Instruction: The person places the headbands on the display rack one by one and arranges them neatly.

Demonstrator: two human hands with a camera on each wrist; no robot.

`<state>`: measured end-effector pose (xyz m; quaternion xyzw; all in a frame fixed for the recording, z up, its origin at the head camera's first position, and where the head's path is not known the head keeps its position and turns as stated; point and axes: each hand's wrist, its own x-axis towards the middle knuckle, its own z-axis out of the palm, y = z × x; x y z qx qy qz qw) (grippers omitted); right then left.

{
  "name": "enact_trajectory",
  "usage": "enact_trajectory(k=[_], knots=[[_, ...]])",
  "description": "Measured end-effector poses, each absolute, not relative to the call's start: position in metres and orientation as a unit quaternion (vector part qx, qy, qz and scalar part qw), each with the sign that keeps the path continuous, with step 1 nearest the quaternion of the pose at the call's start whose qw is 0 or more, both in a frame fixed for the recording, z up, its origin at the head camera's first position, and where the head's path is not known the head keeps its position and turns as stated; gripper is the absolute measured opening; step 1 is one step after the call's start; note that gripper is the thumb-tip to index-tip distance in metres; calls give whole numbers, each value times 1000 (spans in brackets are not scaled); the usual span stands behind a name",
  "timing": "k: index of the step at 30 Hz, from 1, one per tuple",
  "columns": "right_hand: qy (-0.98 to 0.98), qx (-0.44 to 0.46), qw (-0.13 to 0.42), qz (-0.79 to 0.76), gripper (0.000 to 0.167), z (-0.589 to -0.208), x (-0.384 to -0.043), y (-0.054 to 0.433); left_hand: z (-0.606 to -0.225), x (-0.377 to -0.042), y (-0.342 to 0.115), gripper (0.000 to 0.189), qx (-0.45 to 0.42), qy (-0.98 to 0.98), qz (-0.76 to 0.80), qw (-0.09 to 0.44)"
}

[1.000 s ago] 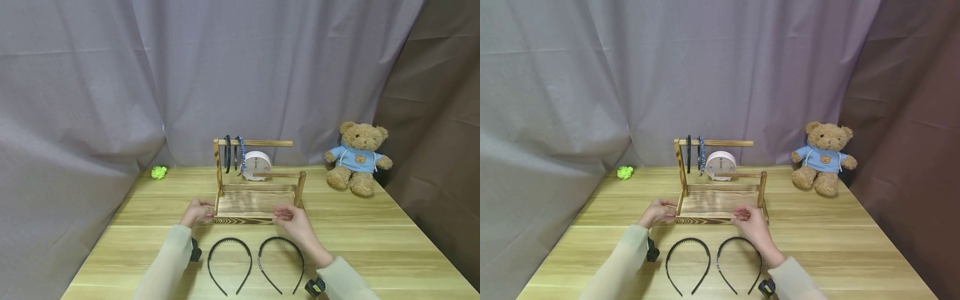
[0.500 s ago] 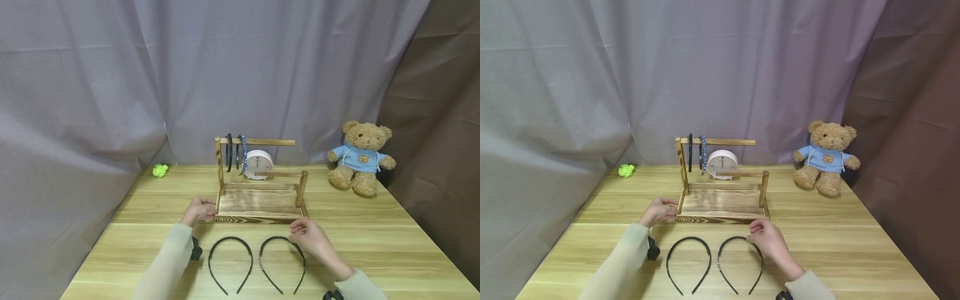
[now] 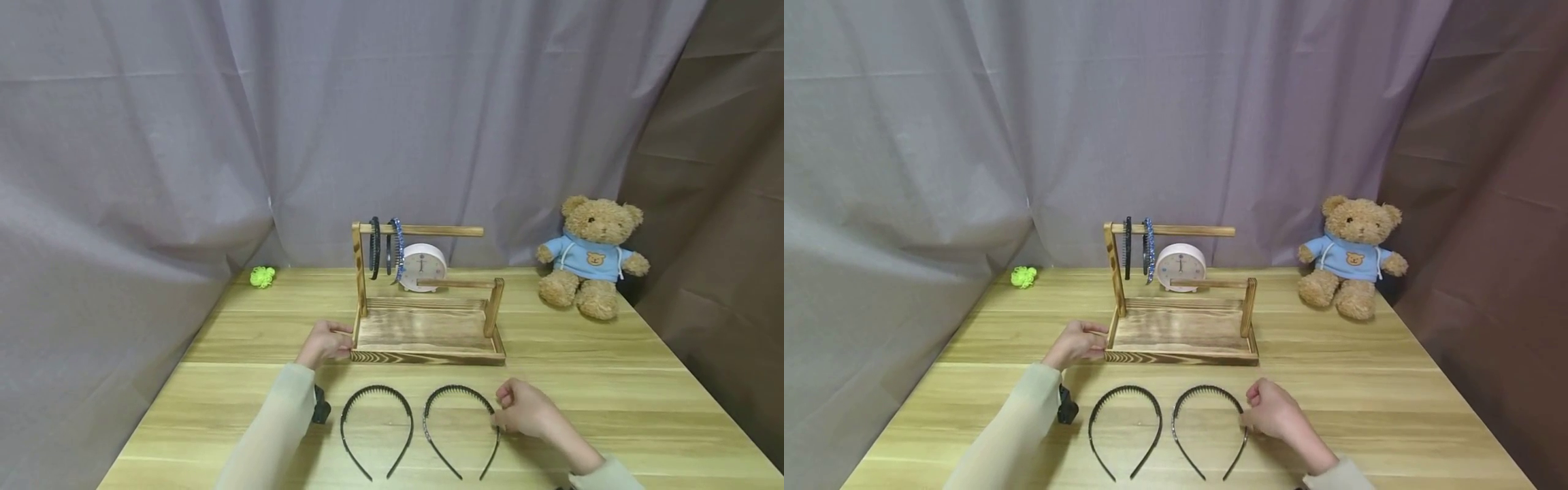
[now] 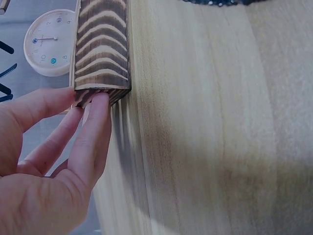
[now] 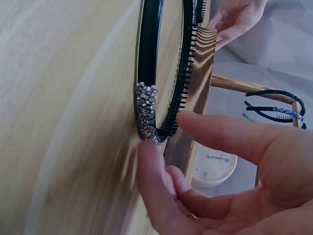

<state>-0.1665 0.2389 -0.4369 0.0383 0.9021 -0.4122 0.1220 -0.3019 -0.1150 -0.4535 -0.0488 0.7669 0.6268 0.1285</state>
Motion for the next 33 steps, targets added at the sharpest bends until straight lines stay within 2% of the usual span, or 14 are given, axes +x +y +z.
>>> enact_trajectory(k=[10,20,28,33], knots=[[917,45,135,-372,31,-442,-167,232,-456,-303,-114,35,-50,764,630,129],[869,35,142,-472,31,-448,-172,243,-455,-303,-115,34,-50,770,624,125],[824,-12,184,-536,30,-452,-173,258,-456,-304,-115,34,-55,769,623,129],[776,-51,226,-586,39,-452,-173,265,-458,-305,-115,33,-54,772,620,127]])
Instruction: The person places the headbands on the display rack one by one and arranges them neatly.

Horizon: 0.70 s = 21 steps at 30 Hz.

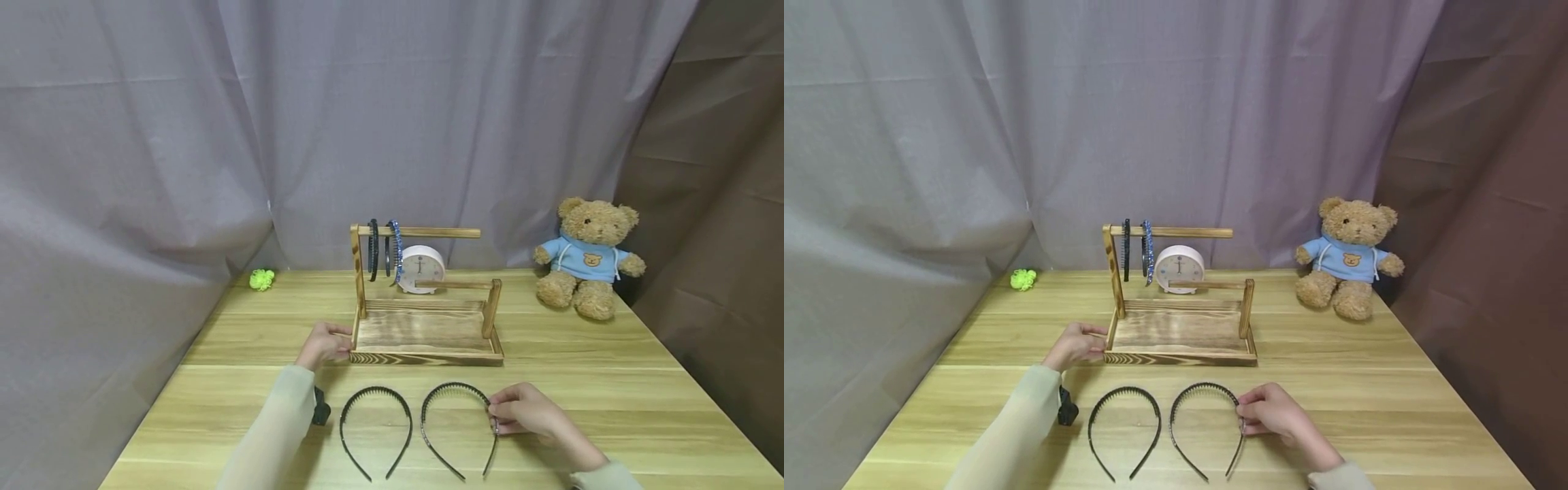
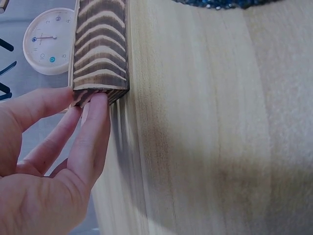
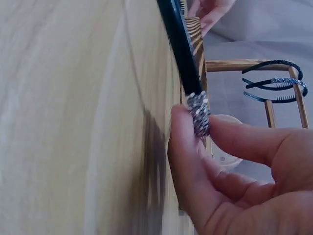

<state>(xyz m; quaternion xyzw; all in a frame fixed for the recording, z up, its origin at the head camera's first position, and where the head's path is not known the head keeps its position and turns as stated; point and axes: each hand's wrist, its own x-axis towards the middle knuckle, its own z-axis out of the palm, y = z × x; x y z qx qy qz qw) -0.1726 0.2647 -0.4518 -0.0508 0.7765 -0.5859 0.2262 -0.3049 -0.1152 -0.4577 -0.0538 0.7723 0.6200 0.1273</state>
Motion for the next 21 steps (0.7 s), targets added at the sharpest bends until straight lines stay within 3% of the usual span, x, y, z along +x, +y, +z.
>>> enact_trajectory(k=[4,13,21], knots=[[754,-67,240,-608,45,-452,-173,266,-458,-305,-115,33,-56,770,622,126],[723,-88,242,-640,36,-443,-174,261,-457,-304,-115,33,-57,767,627,126],[735,-78,169,-652,49,-432,-174,254,-458,-304,-114,32,-58,769,626,122]])
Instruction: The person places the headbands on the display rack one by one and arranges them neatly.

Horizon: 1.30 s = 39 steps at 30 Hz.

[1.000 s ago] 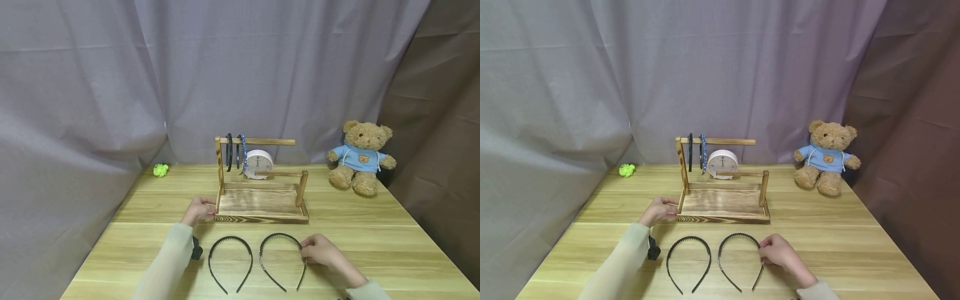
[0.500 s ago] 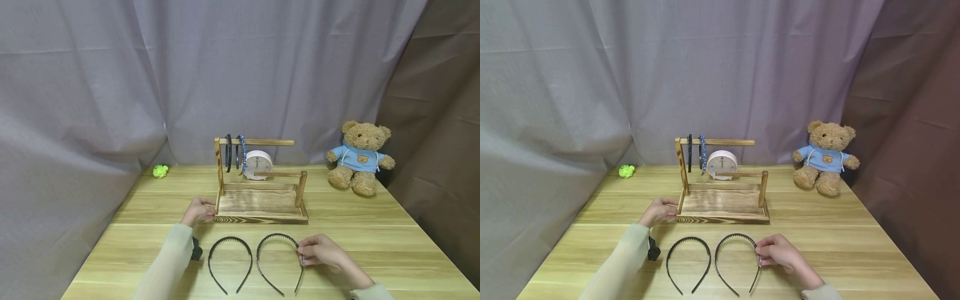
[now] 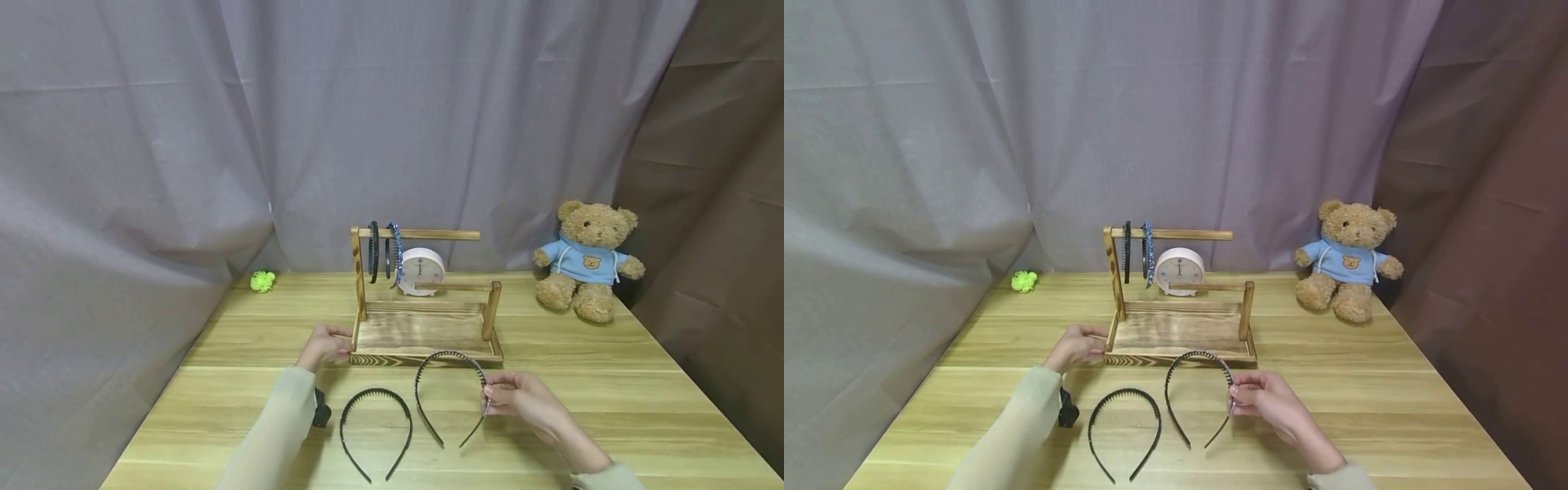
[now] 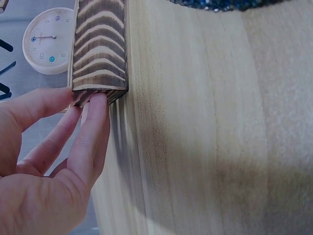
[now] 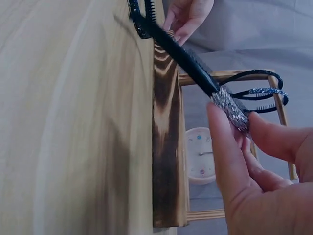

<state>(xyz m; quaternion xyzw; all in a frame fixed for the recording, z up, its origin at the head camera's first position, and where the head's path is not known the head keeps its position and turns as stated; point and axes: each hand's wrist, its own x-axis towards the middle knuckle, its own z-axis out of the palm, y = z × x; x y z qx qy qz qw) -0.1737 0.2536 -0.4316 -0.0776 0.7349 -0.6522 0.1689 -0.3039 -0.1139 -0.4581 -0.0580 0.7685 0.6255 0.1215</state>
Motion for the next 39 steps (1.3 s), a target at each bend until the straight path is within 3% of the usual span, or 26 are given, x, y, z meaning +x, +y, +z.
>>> enact_trajectory(k=[14,39], knots=[[751,11,6,-660,36,-412,-183,222,-458,-304,-113,32,-64,774,618,120],[725,41,-84,-682,32,-403,-217,183,-457,-301,-111,33,-59,778,615,117]])
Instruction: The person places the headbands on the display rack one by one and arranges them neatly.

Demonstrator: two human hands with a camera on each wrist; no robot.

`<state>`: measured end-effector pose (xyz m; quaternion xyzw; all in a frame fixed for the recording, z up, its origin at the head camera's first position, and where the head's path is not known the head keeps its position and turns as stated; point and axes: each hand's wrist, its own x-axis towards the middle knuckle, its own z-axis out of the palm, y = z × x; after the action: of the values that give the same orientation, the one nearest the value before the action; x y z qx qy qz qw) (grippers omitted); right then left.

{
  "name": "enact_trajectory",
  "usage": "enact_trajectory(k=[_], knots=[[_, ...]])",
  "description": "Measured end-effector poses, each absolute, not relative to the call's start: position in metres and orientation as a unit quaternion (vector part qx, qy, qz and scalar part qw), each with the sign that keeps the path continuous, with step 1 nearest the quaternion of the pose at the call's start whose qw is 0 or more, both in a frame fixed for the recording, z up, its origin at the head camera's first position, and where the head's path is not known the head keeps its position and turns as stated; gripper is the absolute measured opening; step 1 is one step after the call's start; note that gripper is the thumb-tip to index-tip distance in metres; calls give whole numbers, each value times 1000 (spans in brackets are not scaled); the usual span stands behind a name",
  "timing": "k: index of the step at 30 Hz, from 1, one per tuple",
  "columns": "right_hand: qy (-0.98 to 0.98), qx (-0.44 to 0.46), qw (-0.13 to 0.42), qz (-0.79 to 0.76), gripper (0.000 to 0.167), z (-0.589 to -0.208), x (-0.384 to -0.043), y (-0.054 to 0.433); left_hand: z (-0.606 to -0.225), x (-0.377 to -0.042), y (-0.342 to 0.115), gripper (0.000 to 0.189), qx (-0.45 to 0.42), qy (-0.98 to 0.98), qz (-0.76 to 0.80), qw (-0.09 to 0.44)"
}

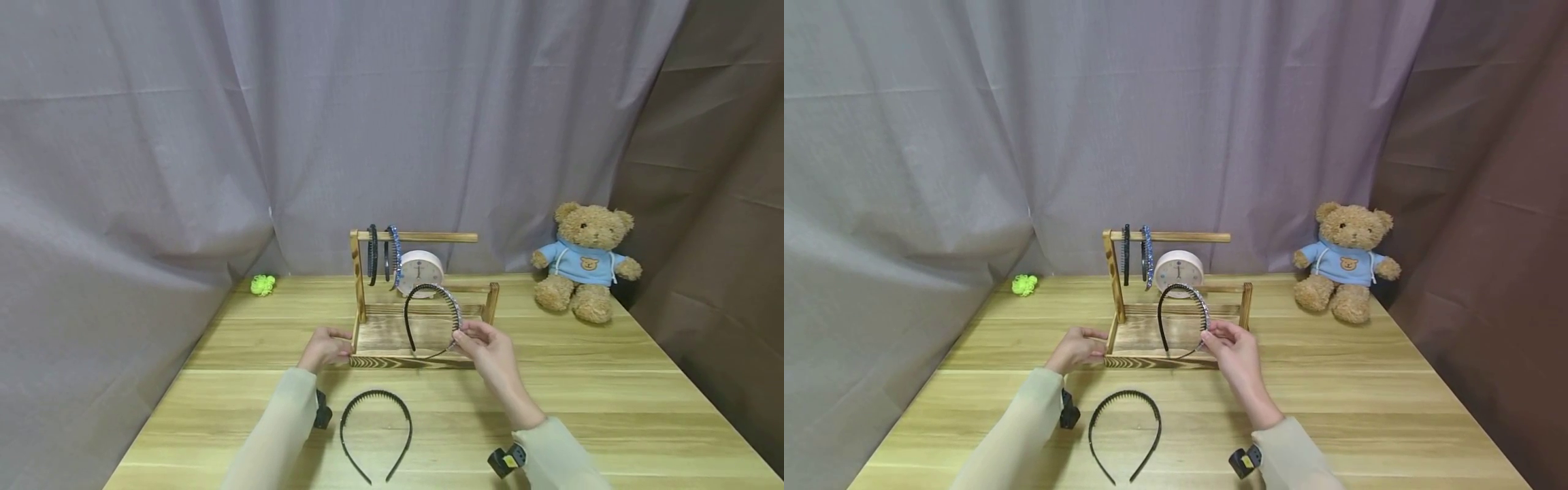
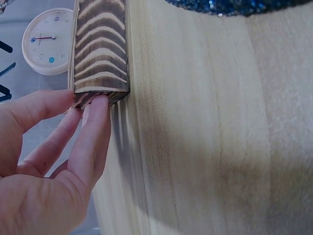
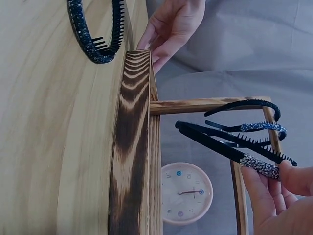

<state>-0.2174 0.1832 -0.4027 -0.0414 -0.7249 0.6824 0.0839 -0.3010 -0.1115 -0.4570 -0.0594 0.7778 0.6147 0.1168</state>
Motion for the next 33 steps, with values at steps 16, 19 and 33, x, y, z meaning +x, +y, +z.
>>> enact_trajectory(k=[16,19,33], knots=[[-712,-38,126,690,27,-407,-233,163,-456,-300,-112,34,-59,776,617,115],[-705,-37,130,696,27,-408,-234,161,-457,-300,-112,35,-59,774,620,114],[-701,-31,140,699,29,-409,-237,160,-457,-301,-113,34,-56,773,622,111]])
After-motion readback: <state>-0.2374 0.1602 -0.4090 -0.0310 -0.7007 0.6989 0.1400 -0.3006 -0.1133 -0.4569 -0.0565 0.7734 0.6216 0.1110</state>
